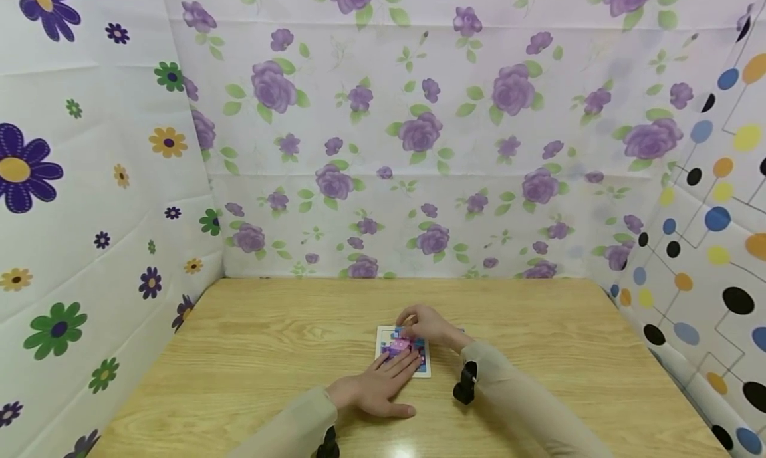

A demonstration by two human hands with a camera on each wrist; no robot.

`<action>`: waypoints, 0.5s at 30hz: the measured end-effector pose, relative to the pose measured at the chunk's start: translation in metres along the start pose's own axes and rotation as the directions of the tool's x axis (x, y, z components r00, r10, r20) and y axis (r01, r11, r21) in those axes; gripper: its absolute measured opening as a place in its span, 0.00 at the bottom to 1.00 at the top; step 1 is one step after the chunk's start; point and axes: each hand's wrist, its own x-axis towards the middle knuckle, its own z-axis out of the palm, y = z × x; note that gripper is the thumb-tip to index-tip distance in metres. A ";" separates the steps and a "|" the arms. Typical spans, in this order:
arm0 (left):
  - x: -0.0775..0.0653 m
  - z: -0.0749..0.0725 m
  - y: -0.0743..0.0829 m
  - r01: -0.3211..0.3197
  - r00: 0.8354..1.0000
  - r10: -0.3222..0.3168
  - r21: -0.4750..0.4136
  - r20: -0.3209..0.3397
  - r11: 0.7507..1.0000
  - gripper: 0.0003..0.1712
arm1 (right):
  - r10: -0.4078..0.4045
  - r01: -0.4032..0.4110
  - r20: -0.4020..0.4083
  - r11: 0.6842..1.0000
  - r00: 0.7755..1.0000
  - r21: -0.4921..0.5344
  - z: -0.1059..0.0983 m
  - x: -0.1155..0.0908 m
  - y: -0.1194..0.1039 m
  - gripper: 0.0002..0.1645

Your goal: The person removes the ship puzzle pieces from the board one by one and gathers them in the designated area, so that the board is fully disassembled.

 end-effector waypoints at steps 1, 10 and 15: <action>0.000 0.000 0.000 0.001 1.000 -0.001 0.003 -0.002 1.000 0.49 | 0.014 -0.014 -0.005 1.000 1.000 0.017 0.000 0.000 -0.001 0.10; -0.002 -0.003 0.002 0.006 1.000 -0.005 -0.003 0.012 1.000 0.49 | 0.019 -0.020 -0.055 0.999 0.998 -0.033 0.003 0.002 -0.004 0.07; -0.003 -0.005 0.003 0.014 1.000 -0.013 -0.008 0.028 1.000 0.49 | -0.138 0.134 -0.003 0.969 0.990 -0.206 0.004 -0.001 -0.008 0.04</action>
